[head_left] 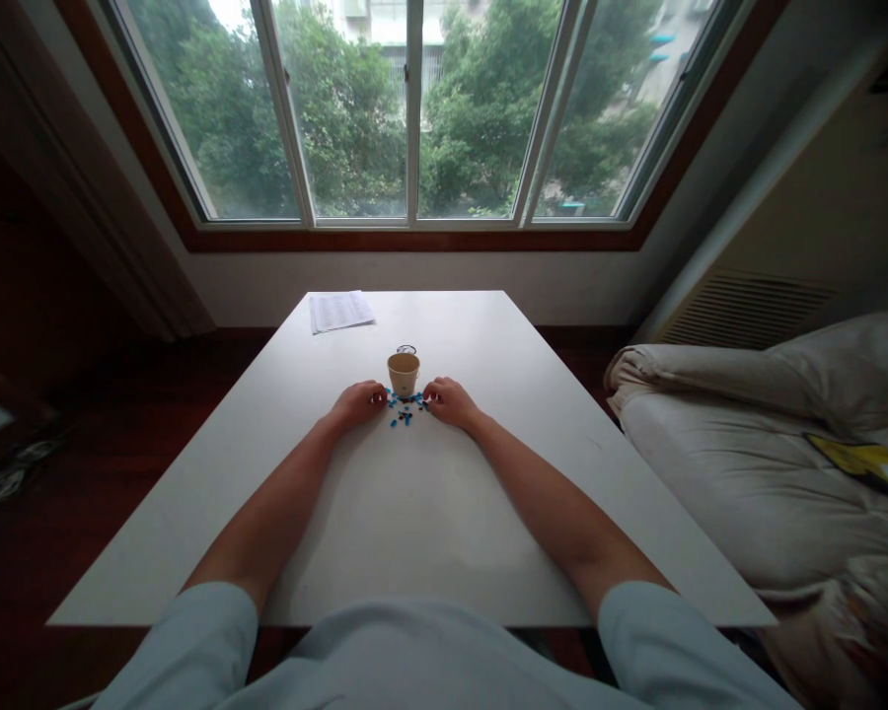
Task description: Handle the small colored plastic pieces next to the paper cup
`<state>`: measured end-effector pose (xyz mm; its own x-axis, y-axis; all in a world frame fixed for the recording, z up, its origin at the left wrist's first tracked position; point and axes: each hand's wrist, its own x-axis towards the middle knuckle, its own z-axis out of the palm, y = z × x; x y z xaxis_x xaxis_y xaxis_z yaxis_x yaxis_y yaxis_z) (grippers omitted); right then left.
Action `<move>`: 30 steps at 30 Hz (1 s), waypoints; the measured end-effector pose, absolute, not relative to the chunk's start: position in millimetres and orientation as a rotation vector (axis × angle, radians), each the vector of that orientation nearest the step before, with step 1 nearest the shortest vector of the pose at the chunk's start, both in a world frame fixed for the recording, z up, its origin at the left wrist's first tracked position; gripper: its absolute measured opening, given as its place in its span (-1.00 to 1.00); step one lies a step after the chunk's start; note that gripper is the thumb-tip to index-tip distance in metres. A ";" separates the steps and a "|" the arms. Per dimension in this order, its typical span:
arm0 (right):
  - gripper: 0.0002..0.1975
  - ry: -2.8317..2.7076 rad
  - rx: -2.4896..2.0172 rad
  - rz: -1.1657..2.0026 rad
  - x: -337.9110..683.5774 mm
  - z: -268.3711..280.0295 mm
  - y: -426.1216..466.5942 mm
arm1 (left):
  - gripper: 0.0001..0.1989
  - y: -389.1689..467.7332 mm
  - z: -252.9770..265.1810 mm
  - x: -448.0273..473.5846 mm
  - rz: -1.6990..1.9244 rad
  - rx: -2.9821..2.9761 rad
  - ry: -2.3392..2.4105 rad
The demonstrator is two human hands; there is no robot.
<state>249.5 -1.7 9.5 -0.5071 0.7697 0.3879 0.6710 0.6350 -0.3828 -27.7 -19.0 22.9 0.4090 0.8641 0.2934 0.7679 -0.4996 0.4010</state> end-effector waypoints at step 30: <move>-0.89 -2.310 -1.080 0.163 241.6 4.3 -1.0 | -0.80 -12.3 8.9 -28.4 0.853 2.488 1.482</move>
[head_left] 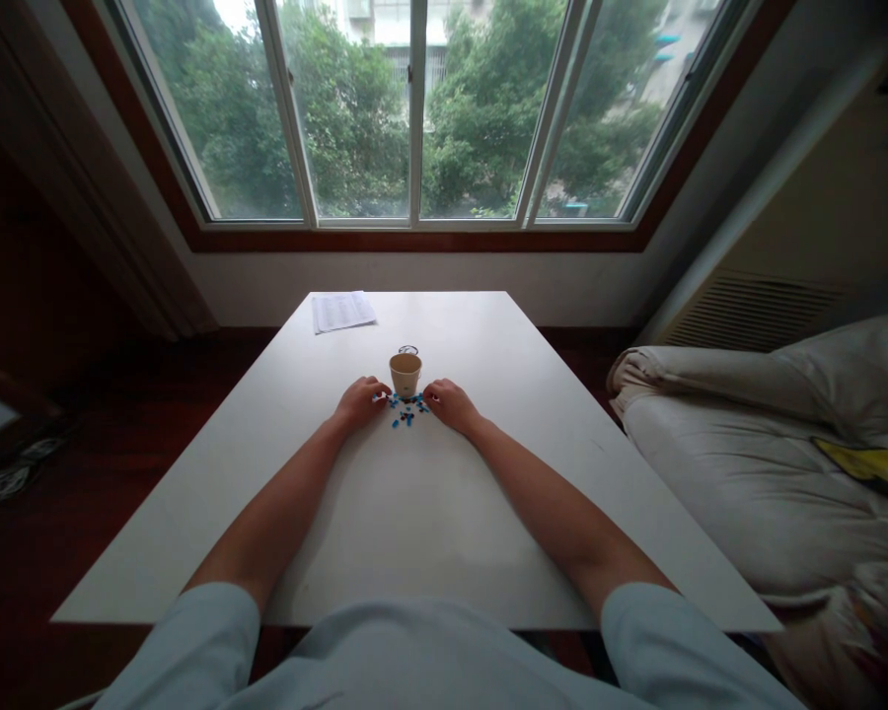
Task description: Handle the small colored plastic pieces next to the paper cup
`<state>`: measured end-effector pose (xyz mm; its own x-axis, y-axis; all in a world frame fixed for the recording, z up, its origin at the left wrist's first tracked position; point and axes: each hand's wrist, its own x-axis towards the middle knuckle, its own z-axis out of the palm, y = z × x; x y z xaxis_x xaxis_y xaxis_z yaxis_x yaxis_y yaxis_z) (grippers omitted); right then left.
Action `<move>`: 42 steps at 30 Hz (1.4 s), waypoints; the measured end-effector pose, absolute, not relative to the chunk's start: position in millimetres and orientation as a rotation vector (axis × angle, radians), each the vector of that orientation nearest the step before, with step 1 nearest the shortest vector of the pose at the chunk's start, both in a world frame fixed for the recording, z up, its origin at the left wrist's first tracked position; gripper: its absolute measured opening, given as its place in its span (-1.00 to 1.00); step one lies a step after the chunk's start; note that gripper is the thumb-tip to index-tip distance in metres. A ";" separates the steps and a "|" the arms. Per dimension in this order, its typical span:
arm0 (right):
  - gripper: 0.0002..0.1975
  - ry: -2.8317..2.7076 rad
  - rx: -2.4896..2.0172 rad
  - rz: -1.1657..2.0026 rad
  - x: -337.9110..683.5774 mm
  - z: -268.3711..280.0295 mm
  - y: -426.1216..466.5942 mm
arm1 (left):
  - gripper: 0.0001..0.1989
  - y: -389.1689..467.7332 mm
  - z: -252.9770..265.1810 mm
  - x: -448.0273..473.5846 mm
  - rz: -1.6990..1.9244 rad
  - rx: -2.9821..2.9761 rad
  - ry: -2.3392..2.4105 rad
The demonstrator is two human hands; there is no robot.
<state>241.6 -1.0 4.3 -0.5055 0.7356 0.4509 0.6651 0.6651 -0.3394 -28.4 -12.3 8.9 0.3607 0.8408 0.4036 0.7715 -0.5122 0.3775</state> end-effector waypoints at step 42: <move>-0.81 -2.141 -1.000 0.234 241.0 2.8 -1.5 | -0.80 -25.6 23.7 -12.5 1.318 2.365 1.668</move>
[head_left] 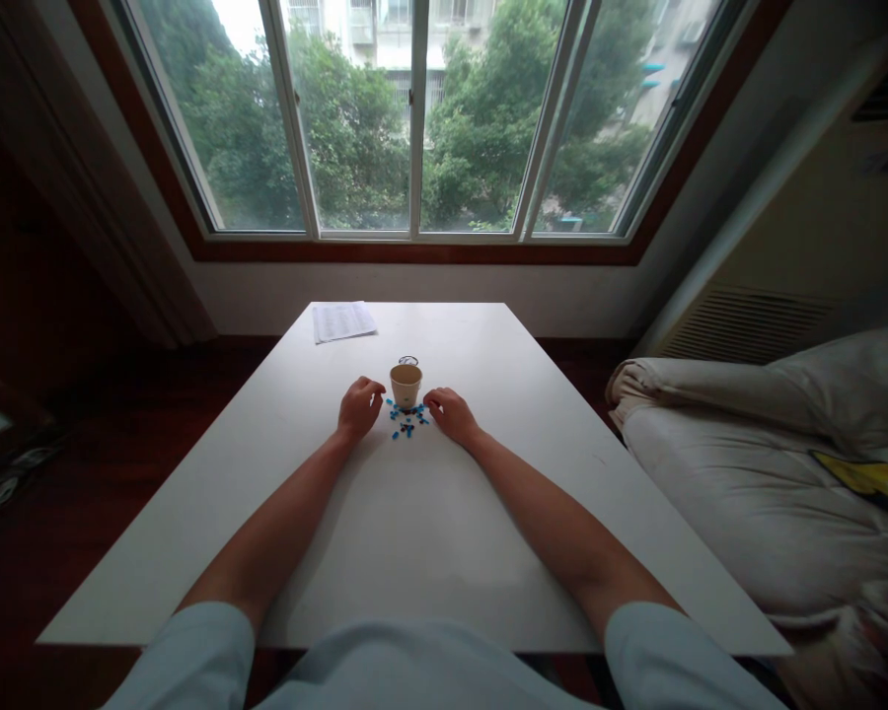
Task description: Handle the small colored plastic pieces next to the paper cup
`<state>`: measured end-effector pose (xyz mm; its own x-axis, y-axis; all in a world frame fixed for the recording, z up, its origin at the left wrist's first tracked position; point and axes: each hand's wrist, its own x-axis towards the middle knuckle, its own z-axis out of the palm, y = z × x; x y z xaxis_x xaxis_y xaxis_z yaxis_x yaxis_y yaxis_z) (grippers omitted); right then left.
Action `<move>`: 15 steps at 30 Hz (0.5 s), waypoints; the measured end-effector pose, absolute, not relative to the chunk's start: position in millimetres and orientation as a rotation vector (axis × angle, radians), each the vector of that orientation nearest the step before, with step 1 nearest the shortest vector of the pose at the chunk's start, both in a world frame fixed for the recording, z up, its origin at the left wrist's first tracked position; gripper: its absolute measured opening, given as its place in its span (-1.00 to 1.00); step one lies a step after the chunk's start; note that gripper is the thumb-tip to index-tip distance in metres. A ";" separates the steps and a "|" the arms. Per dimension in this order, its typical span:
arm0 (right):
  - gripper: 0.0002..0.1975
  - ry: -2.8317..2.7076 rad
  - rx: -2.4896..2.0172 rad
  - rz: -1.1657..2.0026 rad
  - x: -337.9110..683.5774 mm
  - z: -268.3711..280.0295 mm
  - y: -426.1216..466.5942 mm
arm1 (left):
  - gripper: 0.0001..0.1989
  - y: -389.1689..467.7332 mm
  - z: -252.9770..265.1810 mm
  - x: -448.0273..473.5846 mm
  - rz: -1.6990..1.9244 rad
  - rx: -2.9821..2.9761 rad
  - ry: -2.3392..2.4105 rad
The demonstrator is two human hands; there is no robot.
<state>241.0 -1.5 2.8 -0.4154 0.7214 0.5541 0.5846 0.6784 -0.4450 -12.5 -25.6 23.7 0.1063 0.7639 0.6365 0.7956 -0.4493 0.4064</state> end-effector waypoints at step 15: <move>-0.81 -2.113 -1.011 0.246 237.8 0.5 -0.2 | -0.82 -32.0 52.1 24.2 -1.665 -2.128 -1.422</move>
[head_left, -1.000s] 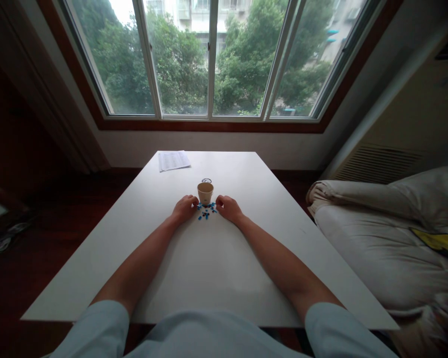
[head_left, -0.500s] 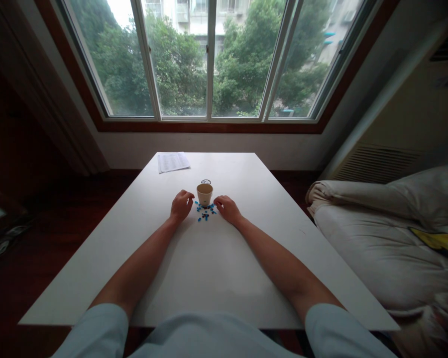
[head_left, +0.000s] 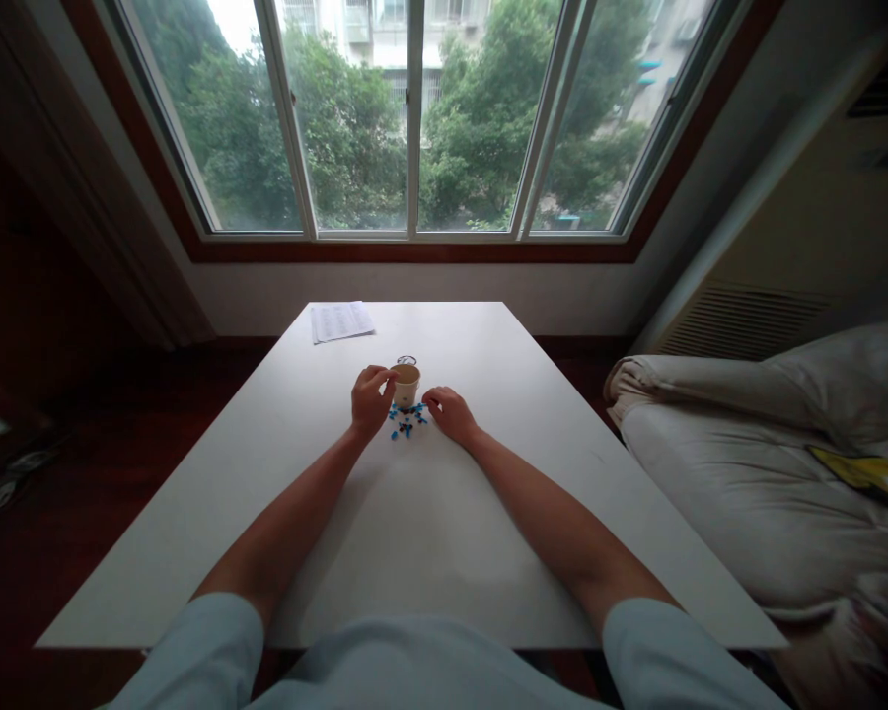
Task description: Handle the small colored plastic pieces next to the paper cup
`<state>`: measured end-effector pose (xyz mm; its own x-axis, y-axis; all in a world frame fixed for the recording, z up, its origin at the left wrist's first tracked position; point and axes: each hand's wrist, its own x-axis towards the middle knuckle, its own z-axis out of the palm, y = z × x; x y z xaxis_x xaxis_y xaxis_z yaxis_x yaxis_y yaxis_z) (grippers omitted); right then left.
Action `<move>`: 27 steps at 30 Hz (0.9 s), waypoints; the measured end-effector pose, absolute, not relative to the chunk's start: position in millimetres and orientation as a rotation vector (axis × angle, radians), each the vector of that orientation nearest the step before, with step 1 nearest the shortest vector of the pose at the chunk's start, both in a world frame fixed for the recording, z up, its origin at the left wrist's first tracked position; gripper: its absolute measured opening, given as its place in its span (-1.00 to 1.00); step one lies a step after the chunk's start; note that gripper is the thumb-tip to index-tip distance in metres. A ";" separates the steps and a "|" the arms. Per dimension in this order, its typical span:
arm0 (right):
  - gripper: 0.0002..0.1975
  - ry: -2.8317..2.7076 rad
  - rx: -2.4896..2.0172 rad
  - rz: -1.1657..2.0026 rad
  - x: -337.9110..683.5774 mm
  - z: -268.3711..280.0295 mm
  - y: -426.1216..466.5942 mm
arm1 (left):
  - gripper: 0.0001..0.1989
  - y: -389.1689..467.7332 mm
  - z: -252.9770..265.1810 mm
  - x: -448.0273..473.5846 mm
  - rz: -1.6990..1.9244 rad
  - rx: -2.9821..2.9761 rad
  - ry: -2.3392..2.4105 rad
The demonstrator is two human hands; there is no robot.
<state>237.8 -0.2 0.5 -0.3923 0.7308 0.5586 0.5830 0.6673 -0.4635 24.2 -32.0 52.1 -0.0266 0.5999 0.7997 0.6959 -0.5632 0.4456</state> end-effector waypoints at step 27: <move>-0.71 -1.997 -1.027 0.129 235.2 16.2 -13.4 | -0.75 -33.9 48.1 30.3 -1.502 -2.184 -1.596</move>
